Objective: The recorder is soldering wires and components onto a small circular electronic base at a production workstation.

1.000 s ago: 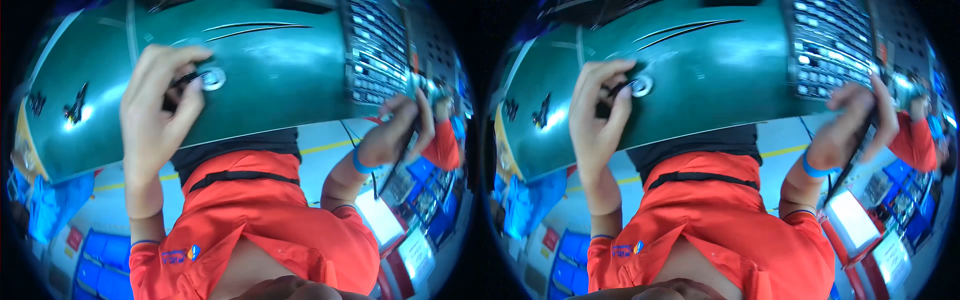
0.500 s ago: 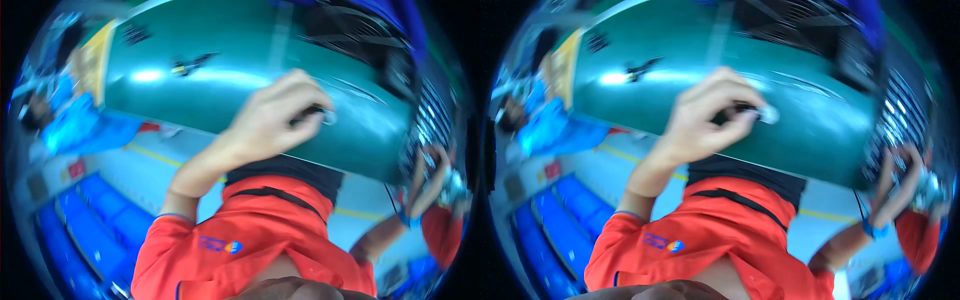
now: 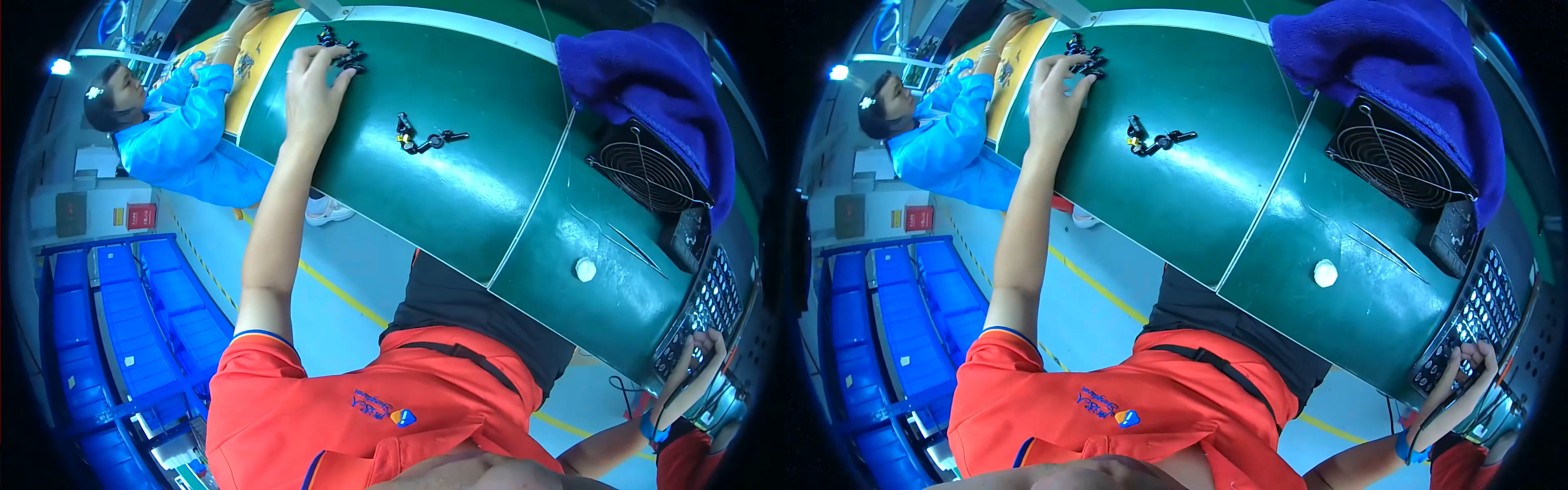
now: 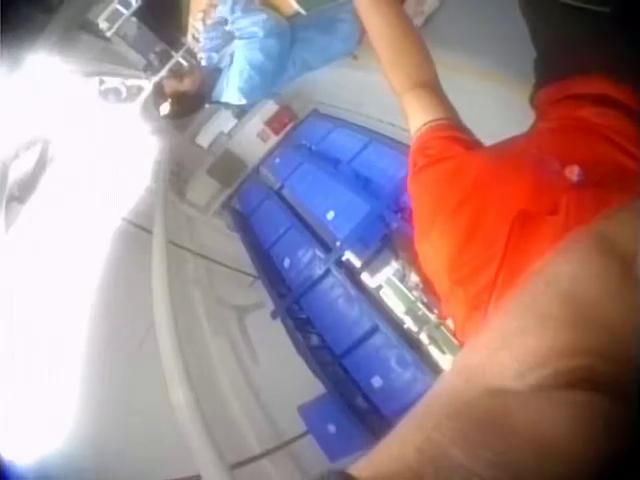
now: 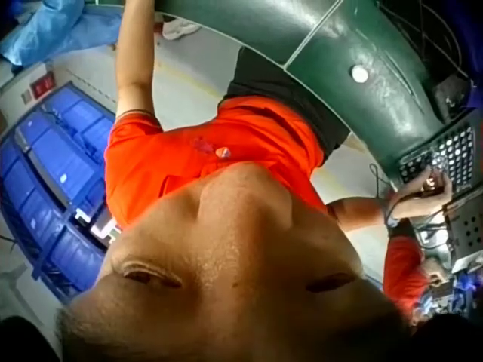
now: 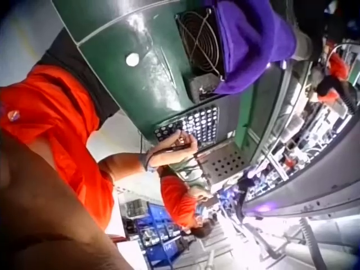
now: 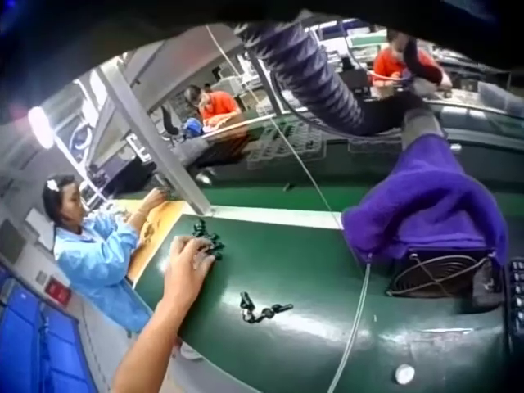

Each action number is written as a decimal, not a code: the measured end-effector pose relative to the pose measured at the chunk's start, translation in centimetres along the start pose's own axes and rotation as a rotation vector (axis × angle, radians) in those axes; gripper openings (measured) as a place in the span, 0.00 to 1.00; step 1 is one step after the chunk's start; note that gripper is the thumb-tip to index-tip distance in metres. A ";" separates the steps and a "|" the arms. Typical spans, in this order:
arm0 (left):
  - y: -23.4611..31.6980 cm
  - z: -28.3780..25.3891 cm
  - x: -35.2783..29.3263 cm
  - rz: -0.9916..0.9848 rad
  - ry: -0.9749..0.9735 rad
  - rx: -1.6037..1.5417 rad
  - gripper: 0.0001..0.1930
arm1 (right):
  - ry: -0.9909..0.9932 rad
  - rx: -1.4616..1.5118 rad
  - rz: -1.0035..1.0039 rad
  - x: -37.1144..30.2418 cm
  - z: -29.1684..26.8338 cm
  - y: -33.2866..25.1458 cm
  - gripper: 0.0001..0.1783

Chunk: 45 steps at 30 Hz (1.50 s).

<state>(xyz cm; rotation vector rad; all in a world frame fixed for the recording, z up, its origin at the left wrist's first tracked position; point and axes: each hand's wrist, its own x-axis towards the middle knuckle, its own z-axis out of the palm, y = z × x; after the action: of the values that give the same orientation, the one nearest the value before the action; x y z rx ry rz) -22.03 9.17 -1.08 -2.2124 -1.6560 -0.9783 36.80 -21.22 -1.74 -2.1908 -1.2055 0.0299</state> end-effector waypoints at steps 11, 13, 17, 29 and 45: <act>6.4 16.1 14.3 0.537 0.193 0.129 0.14 | 0.060 0.356 -0.258 -9.5 6.5 -12.6 0.21; 7.3 19.3 15.9 0.351 -0.076 0.124 0.12 | 0.012 0.262 -0.307 -9.7 7.6 -13.9 0.19; 6.0 19.1 19.0 0.267 -0.357 0.063 0.11 | 0.053 0.280 -0.278 -9.9 8.7 -12.8 0.19; 23.5 -1.7 -8.3 -0.331 -0.915 -1.210 0.12 | -0.141 0.323 -0.622 -7.0 10.3 -15.9 0.20; 25.9 0.4 -9.5 0.130 -0.832 -1.118 0.10 | -0.261 0.673 -0.437 -8.7 10.0 -14.5 0.29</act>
<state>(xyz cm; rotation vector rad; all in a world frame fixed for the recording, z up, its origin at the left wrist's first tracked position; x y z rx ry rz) 0.32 -6.90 -1.64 -3.8205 -1.2316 -1.2061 17.75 -17.24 -4.34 -1.3454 -1.5215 0.4789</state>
